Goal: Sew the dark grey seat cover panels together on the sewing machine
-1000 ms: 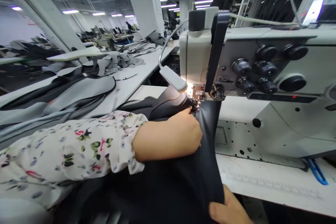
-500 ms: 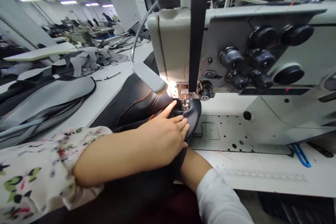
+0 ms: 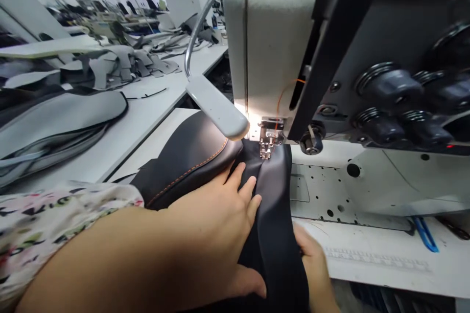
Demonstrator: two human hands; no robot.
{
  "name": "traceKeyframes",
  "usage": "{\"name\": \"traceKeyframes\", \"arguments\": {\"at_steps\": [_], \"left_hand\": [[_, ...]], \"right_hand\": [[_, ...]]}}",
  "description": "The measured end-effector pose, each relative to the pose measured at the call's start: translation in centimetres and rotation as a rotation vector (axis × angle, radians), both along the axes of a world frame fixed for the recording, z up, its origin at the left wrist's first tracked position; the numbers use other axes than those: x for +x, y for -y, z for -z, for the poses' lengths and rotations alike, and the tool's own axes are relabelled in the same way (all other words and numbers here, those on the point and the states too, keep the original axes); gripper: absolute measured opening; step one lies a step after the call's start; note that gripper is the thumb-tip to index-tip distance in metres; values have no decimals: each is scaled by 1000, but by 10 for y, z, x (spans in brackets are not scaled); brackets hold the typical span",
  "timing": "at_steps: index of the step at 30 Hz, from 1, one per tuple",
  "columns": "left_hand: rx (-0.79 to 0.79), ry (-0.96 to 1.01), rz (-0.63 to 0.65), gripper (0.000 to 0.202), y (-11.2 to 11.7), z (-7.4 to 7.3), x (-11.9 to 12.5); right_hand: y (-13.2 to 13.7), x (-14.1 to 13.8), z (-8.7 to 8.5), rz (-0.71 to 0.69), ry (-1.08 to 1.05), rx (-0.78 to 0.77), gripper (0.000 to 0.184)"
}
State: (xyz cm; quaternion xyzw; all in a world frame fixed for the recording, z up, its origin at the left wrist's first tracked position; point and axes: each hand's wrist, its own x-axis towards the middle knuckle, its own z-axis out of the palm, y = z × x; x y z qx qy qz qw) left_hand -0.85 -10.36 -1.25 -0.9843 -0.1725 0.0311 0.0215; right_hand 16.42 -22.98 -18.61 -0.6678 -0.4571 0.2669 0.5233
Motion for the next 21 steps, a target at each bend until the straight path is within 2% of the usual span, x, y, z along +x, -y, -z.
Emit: {"name": "traceKeyframes", "arguments": {"at_steps": [2, 4, 5, 8, 10, 11, 16, 21], "left_hand": [[1, -9, -4, 76, 1, -1, 0], [22, -41, 12, 77, 4, -2, 0], [42, -49, 20, 80, 6, -2, -1], [111, 18, 16, 99, 11, -2, -5], [123, 54, -20, 107, 14, -1, -6], [103, 39, -25, 108, 16, -1, -6], [-52, -74, 14, 109, 14, -6, -3], [58, 143, 1, 112, 5, -2, -12]], "right_hand": [[-8, 19, -1, 89, 192, 172, 21], [-26, 33, -11, 94, 439, 397, 30], [-35, 39, -20, 9, 562, 484, 35], [-54, 54, -53, -454, 845, 638, 42], [-54, 65, -68, -611, 890, 643, 47], [-53, 70, -71, -618, 882, 629, 48], [-45, 81, -65, -552, 879, 595, 49], [-50, 76, -71, -513, 890, 605, 49]]}}
